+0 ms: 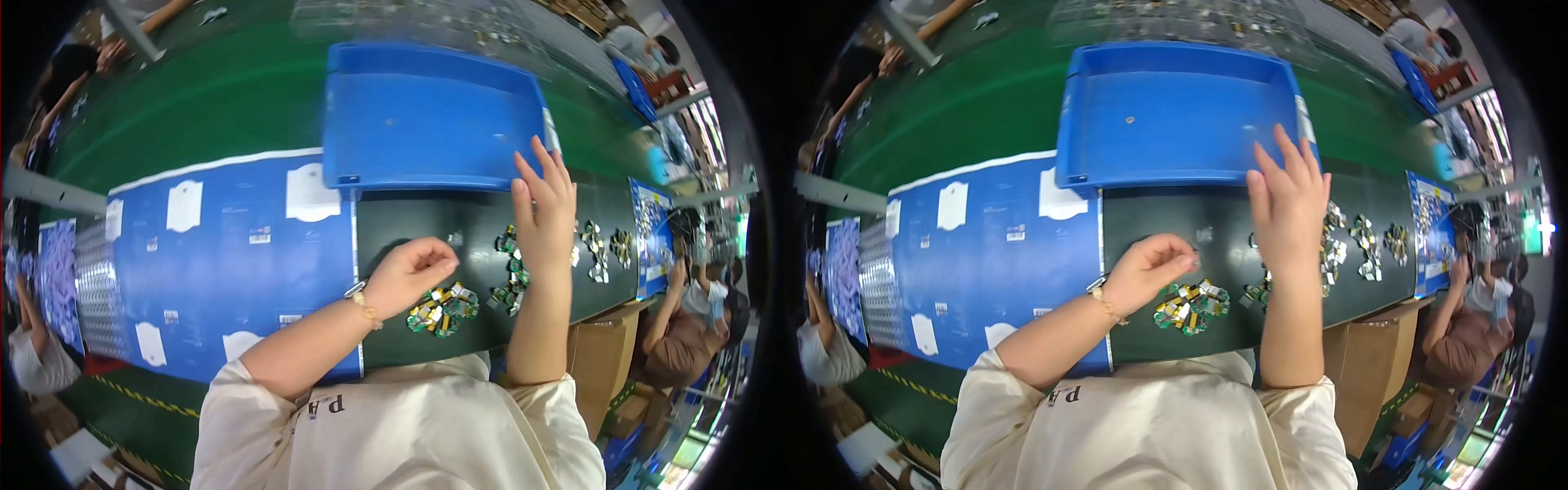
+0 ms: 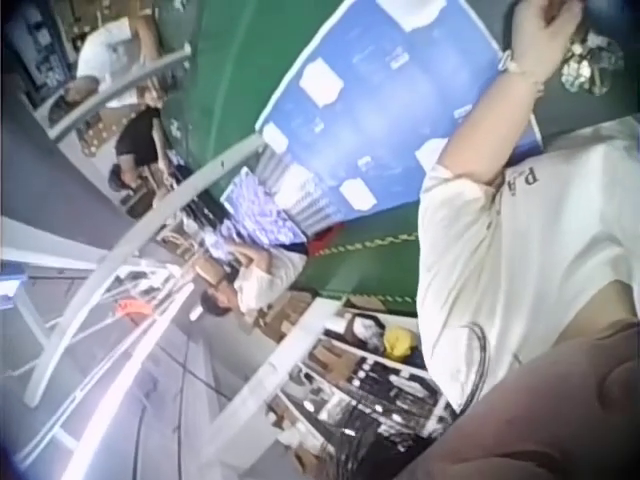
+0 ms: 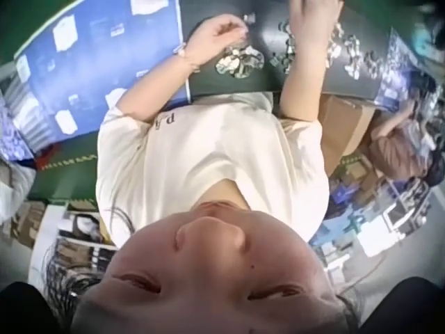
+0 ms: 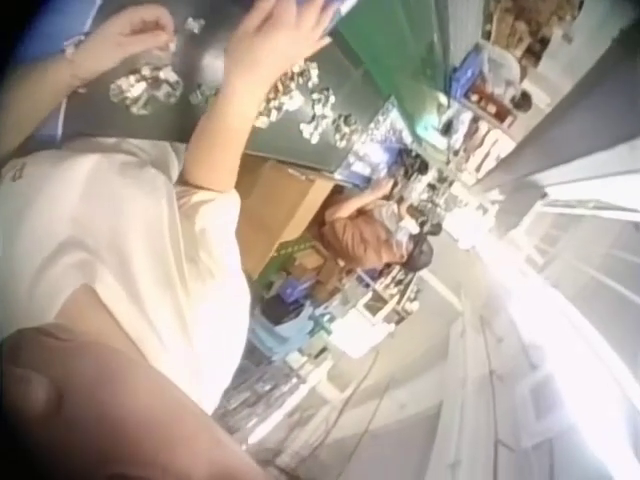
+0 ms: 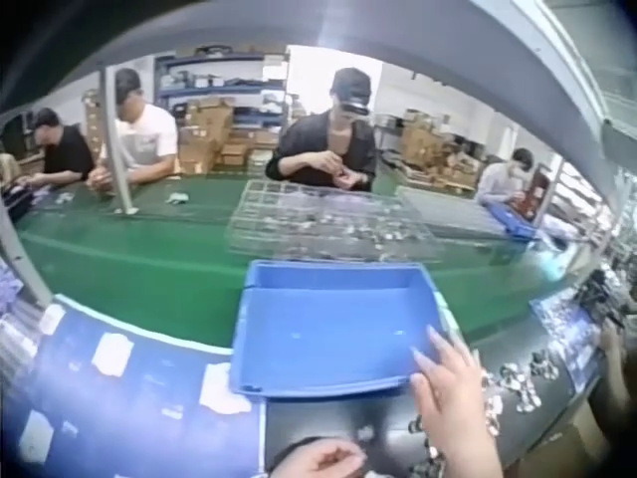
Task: Assembling and inspecting small green printed circuit boards by attaching white components at a factory workstation.
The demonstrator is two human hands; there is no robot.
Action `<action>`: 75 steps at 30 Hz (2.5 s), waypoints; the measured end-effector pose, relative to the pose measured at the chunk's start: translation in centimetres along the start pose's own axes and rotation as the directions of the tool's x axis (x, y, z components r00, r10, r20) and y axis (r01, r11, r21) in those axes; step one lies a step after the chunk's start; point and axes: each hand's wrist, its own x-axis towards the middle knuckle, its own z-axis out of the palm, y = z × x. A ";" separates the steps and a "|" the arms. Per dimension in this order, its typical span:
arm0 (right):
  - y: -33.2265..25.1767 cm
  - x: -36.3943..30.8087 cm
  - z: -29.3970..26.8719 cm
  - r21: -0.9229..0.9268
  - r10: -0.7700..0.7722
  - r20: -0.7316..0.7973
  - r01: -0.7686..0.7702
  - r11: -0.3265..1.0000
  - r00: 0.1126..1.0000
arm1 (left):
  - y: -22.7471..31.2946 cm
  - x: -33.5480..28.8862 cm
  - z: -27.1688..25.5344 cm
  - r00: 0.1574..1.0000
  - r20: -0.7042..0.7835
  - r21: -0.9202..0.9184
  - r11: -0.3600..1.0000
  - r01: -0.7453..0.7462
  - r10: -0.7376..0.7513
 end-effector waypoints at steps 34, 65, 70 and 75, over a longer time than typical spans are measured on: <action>1.3 -10.6 2.6 0.699 0.032 0.709 -0.696 -0.165 0.704 | 1.4 0.2 0.7 0.995 0.021 -0.184 0.978 0.103 -0.101; 0.1 -11.3 1.1 0.780 0.110 0.581 -0.590 0.209 0.807 | -0.2 -0.3 -0.3 0.931 0.254 -0.398 0.849 0.348 -0.262; 0.1 -11.0 1.0 0.769 0.120 0.578 -0.588 0.250 0.807 | -0.4 -0.3 -0.2 0.948 0.208 -0.412 0.858 0.307 -0.239; -0.4 -11.5 1.0 0.776 0.168 0.560 -0.585 0.236 0.811 | -0.9 -0.5 0.0 0.965 0.200 -0.414 0.878 0.241 -0.171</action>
